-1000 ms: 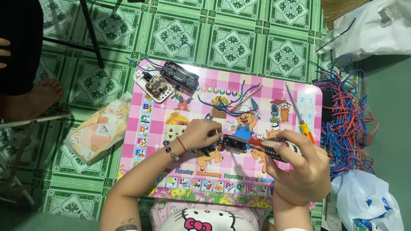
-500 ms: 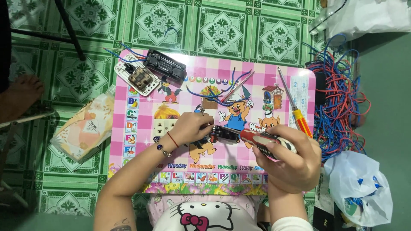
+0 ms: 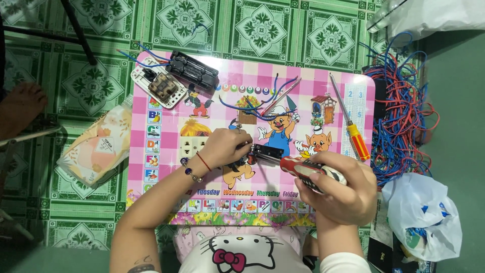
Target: The person connects wires to an electronic switch and uses a screwdriver to secure the connections on a small work surface.
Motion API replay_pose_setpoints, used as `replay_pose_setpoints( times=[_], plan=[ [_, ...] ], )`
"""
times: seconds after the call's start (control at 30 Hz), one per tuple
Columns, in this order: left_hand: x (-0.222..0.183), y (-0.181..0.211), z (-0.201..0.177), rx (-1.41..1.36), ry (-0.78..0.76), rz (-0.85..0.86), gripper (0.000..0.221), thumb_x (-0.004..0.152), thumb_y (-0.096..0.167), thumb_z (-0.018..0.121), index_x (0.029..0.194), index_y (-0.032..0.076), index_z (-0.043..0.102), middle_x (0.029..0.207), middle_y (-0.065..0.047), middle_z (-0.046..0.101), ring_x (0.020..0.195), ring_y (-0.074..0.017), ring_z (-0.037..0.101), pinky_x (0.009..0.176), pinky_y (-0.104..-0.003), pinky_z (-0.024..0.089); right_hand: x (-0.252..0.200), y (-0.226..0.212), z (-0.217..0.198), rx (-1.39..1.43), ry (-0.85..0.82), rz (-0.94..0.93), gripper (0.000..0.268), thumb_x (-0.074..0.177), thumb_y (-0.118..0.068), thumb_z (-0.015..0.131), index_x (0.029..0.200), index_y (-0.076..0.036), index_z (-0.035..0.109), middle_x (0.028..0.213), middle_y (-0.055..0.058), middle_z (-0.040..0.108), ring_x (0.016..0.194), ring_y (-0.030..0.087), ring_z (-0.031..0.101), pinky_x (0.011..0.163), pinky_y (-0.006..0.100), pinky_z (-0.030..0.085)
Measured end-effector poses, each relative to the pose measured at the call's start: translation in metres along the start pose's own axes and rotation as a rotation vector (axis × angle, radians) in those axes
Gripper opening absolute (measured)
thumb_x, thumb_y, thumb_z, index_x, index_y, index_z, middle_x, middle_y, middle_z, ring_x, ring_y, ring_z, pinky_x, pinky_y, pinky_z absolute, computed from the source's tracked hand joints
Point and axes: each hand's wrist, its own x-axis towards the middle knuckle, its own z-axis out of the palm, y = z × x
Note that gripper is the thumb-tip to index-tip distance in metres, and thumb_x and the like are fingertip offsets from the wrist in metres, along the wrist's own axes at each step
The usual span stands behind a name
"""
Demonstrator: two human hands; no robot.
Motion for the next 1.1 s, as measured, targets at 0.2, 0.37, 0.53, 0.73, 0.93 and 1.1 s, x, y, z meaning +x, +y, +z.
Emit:
replay_pose_setpoints(
  times=[0.2,0.37,0.53,0.73,0.93,1.1],
  plan=[
    [0.0,0.0,-0.001,-0.002,-0.02,-0.069,0.015,0.086,0.027,0.068,0.091,0.015,0.076,0.073,-0.003,0.071,0.058,-0.0237,0.064,0.052,-0.036,0.048,0.014,-0.007,0.0,-0.004,-0.079,-0.02,0.034,0.072,-0.014,0.09,0.098,-0.012,0.069,0.109,0.014,0.069,0.074,0.019,0.068,0.062,0.032,0.055],
    [0.001,0.003,-0.005,-0.007,-0.027,-0.07,0.018,0.086,0.029,0.068,0.094,0.015,0.075,0.073,-0.002,0.072,0.057,-0.0232,0.065,0.051,-0.035,0.047,0.02,-0.009,0.006,0.008,-0.02,-0.123,0.039,0.083,-0.012,0.084,0.11,-0.022,0.058,0.116,0.016,0.068,0.081,0.02,0.072,0.062,0.031,0.057],
    [0.001,0.004,-0.006,-0.026,-0.01,-0.08,0.019,0.084,0.028,0.071,0.095,0.014,0.072,0.069,-0.003,0.07,0.055,-0.0219,0.065,0.05,-0.034,0.048,0.013,-0.007,0.004,-0.033,-0.061,-0.076,0.036,0.078,-0.021,0.091,0.103,-0.019,0.064,0.114,0.016,0.068,0.085,0.024,0.072,0.068,0.035,0.059],
    [0.001,0.003,-0.005,-0.027,-0.026,-0.096,0.021,0.085,0.027,0.07,0.101,0.013,0.069,0.069,-0.002,0.07,0.054,-0.0212,0.065,0.049,-0.033,0.047,0.015,-0.009,0.006,-0.041,-0.045,-0.089,0.044,0.084,-0.014,0.087,0.113,-0.022,0.056,0.121,0.015,0.068,0.081,0.02,0.072,0.063,0.032,0.056],
    [0.002,0.009,-0.013,-0.019,-0.03,-0.043,0.03,0.08,0.026,0.069,0.107,0.014,0.066,0.07,-0.001,0.069,0.057,-0.0235,0.065,0.049,-0.036,0.046,0.013,-0.017,0.015,-0.15,0.02,-0.028,0.037,0.084,-0.02,0.088,0.109,-0.021,0.061,0.112,0.011,0.069,0.076,0.02,0.068,0.059,0.033,0.054],
    [0.003,0.007,-0.01,0.187,-0.062,0.196,0.059,0.077,0.049,0.074,0.123,0.016,0.062,0.115,-0.009,0.06,0.106,-0.0288,0.055,0.092,-0.043,0.041,0.014,-0.024,0.018,-0.147,0.003,0.06,0.033,0.08,-0.017,0.093,0.096,-0.019,0.063,0.113,0.008,0.068,0.086,0.023,0.072,0.069,0.035,0.059]
  ],
)
